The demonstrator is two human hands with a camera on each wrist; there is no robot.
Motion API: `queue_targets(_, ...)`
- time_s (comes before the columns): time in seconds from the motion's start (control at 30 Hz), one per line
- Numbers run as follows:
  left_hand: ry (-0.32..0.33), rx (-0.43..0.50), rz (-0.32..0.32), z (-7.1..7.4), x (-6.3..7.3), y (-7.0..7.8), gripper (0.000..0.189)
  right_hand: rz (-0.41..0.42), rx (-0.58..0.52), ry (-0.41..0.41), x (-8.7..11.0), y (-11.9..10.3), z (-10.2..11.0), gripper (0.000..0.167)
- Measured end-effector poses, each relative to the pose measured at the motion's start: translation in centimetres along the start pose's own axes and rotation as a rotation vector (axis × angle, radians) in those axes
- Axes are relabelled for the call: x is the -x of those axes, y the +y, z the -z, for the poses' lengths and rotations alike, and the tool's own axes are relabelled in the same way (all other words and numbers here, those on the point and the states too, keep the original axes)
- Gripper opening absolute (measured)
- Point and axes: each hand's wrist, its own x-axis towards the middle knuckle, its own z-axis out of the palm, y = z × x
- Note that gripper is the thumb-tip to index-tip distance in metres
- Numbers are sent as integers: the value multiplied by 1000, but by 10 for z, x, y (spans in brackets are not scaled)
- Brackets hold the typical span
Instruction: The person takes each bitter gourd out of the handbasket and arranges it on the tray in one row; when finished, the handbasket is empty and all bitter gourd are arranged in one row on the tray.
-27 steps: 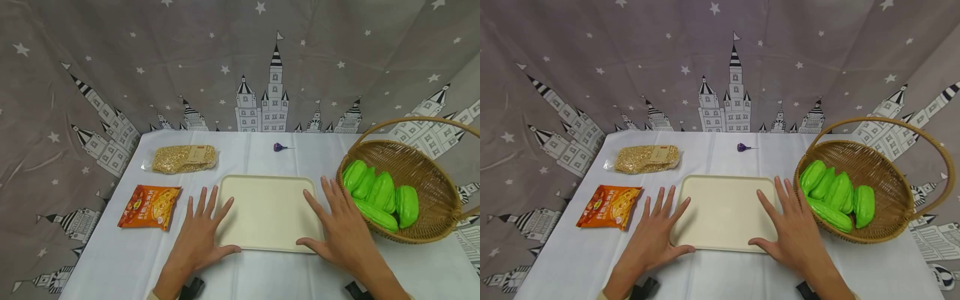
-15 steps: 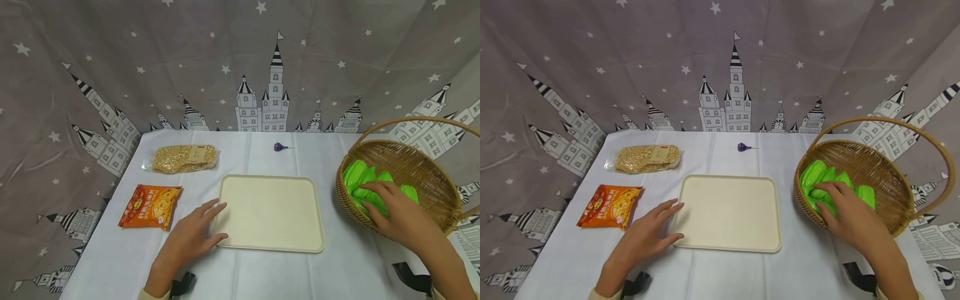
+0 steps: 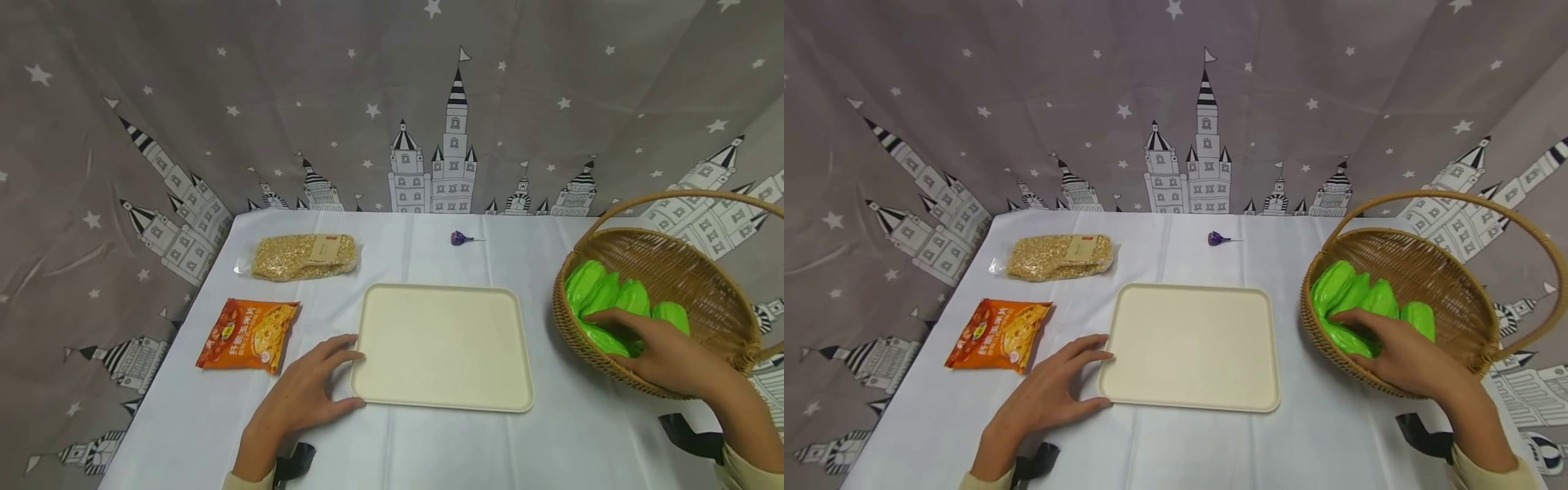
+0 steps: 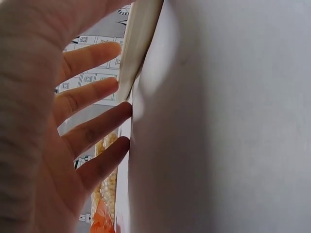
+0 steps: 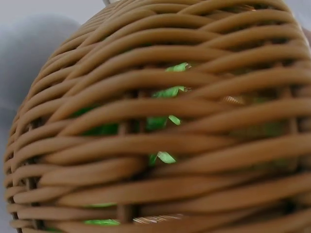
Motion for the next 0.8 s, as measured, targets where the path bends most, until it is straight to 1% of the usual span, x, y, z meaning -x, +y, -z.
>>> queue_targets(0.07, 2, -4, -9, 0, -1, -1, 73, -12, -8, -4, 0, -1, 0, 65)
queue_targets(0.2, -5, -10, -14, -1, -2, -1, 72, -15, -5, 67, 2, -5, 4, 61)
queue_targets(0.27, -6, -13, -16, -1, -2, 0, 71, -43, -2, 109, 3, -9, 8, 61)
queue_targets(0.33, -8, -17, -19, -1, -3, 0, 71, -100, 31, 145, 3, -14, 13, 60)
queue_targets(0.43, -10, -21, -21, -2, -3, 2, 70, -169, 90, 217, 2, -22, 19, 64)
queue_targets(0.47, -10, -23, -23, -2, -4, 2, 70, -178, 109, 249, 1, -25, 21, 65)
queue_targets(0.53, -16, -26, -19, -2, -4, 2, 70, -176, 124, 323, -1, -35, 25, 66)
queue_targets(0.57, -19, -30, -15, -2, -4, 2, 70, -153, 117, 381, -2, -39, 25, 66)
queue_targets(0.63, -25, -38, -6, -2, -3, 2, 70, -114, 57, 478, -7, -50, 25, 64)
queue_targets(0.7, -31, -42, 4, -1, -3, 2, 70, -74, -40, 545, -14, -61, 22, 62)
queue_targets(0.77, -34, -38, 11, -2, -2, 3, 69, -21, -140, 588, -24, -72, 14, 60)
queue_targets(0.8, -34, -35, 12, -2, -2, 3, 69, -13, -190, 582, -29, -79, 10, 60)
